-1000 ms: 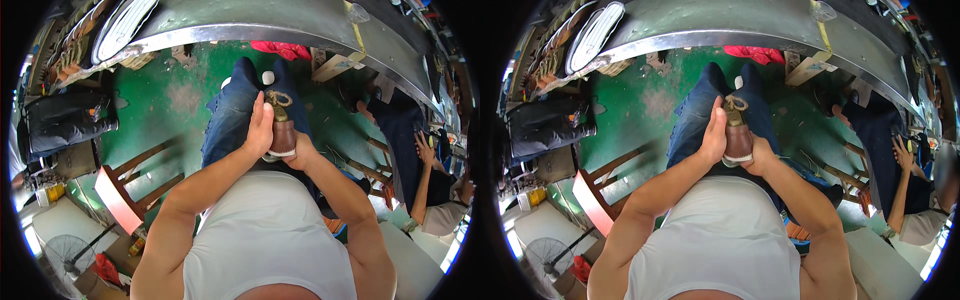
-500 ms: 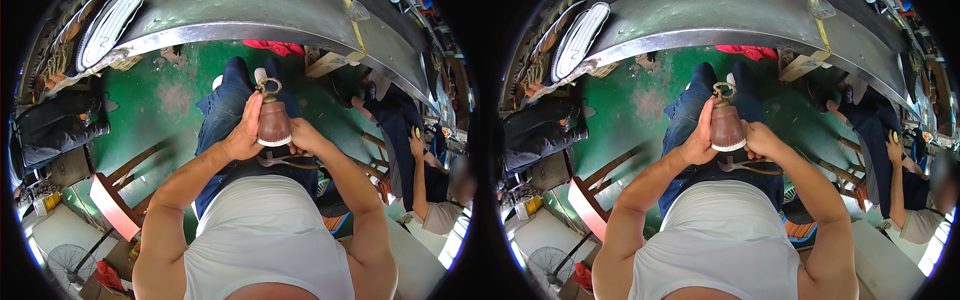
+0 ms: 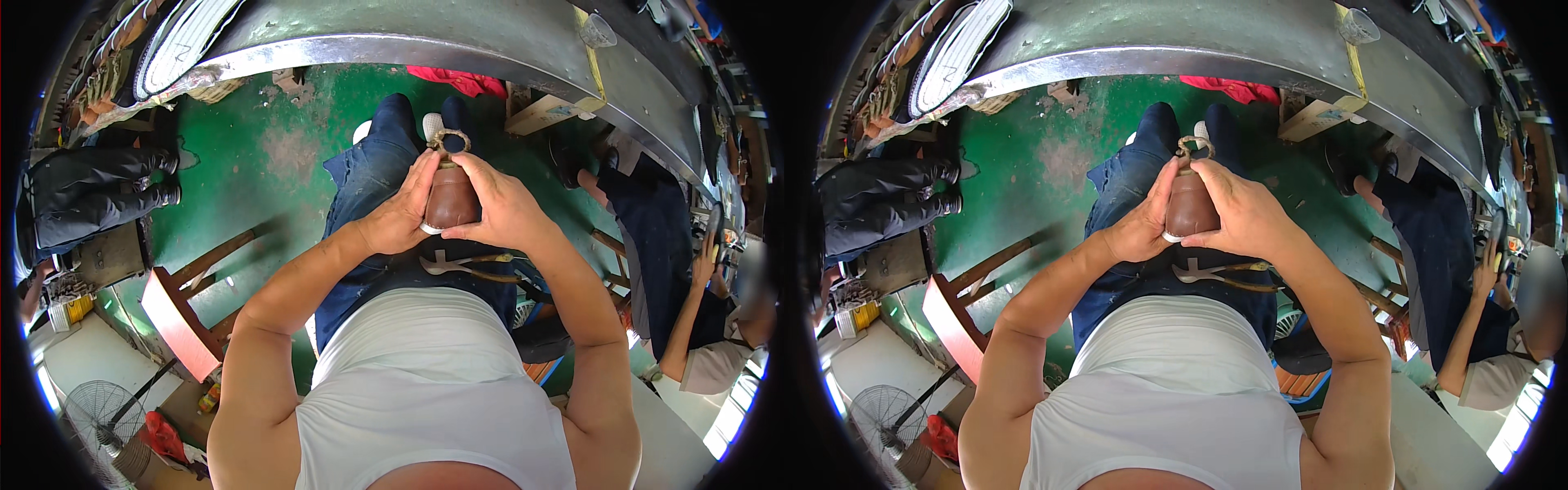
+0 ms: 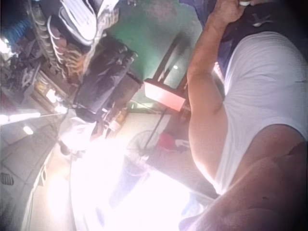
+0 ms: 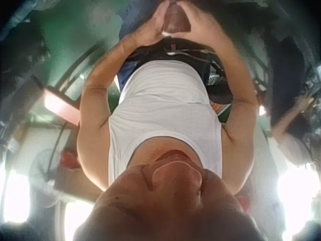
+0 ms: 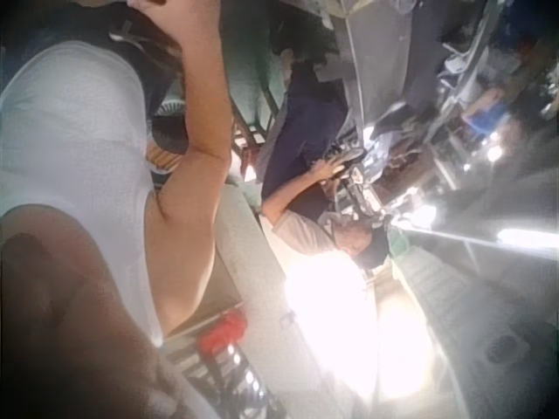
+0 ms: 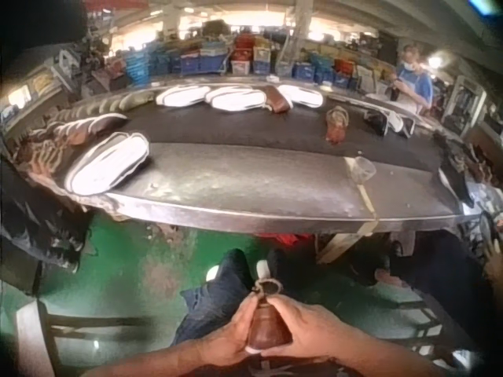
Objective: Trim excess material and glue from shoe soles using pliers and a knife.
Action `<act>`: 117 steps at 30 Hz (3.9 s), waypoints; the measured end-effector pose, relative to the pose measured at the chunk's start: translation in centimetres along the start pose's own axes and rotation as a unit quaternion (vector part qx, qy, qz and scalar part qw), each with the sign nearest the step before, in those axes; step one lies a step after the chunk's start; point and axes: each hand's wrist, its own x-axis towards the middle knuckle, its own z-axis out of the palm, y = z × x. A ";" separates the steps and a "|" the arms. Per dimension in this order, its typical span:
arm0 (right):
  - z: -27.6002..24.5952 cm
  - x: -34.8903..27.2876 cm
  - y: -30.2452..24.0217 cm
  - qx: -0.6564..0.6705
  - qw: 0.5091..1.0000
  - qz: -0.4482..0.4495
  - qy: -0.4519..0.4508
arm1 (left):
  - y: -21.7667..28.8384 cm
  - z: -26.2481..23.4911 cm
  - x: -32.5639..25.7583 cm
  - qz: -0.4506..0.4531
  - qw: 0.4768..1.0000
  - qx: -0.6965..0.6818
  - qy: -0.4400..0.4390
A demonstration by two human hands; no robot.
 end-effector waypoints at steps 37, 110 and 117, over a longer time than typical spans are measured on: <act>2.3 -9.7 -4.5 0.212 0.910 0.345 -0.093 | -1.1 -0.8 -0.6 -0.414 0.898 -0.152 0.004; 9.1 -17.2 0.5 0.452 0.799 0.360 0.164 | 11.4 -8.1 0.5 -0.139 0.974 0.057 0.172; 6.7 -14.6 -0.1 0.297 0.876 0.368 0.097 | 2.5 -4.3 7.4 -0.336 0.934 -0.055 0.105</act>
